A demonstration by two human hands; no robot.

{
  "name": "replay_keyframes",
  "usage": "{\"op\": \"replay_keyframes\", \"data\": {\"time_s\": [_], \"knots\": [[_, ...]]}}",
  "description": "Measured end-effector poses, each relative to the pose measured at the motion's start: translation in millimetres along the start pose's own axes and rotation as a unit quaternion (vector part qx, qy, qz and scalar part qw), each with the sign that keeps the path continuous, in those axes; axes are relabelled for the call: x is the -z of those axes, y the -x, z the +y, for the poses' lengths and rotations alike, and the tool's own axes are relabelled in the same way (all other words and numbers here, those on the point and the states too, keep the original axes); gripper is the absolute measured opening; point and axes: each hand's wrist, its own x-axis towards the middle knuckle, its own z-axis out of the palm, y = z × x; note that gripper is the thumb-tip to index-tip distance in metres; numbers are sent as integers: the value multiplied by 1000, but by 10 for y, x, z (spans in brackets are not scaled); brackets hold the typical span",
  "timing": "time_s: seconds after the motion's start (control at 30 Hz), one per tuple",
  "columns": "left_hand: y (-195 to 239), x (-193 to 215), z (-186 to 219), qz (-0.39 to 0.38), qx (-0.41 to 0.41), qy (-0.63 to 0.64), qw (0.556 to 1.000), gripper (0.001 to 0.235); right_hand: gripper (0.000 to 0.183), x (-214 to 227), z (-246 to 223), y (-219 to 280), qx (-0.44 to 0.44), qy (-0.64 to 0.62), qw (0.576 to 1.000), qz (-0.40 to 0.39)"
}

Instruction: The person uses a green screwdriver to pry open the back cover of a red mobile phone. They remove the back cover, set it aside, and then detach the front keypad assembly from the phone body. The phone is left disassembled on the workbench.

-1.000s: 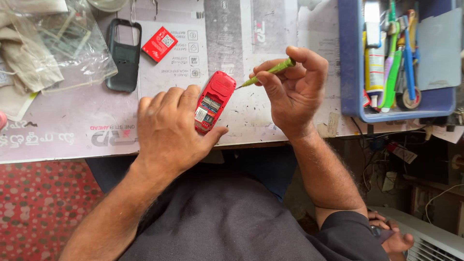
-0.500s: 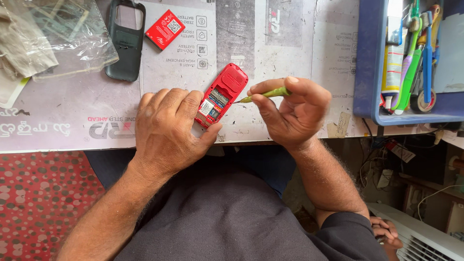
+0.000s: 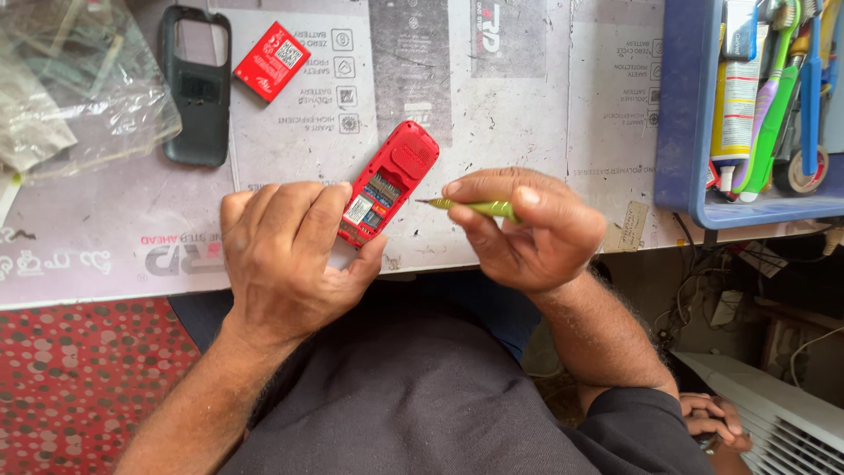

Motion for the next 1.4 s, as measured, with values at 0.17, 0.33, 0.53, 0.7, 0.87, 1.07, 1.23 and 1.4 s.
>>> {"op": "replay_keyframes", "data": {"time_s": [0.17, 0.33, 0.53, 0.7, 0.87, 1.07, 1.23, 1.4], "knots": [[-10, -16, -2, -12, 5, -10, 1000, 49, 64, 16, -19, 33, -36, 20, 999, 30], [-26, -35, 4, -14, 11, -18, 1000, 51, 50, 5, 94, 65, -88, -28, 990, 104], [-48, -37, -16, -25, 18, -1, 1000, 52, 44, 56, 162, 127, -136, -33, 979, 150], [-47, -57, -47, -16, 17, -4, 1000, 50, 44, 97, 114, 170, -195, -42, 964, 175], [-45, -65, -60, -16, 1, -11, 1000, 48, 47, 147, 55, 198, -207, -25, 966, 151], [-55, -62, -65, -6, -15, -18, 1000, 42, 47, 154, 24, 123, -190, 8, 977, 101], [-37, -76, -78, 2, -14, -11, 1000, 42, 44, 133, 15, 138, -197, 7, 974, 108], [-34, -71, -88, -3, -12, 3, 1000, 45, 43, 119, 36, 133, -193, -2, 975, 111]]}}
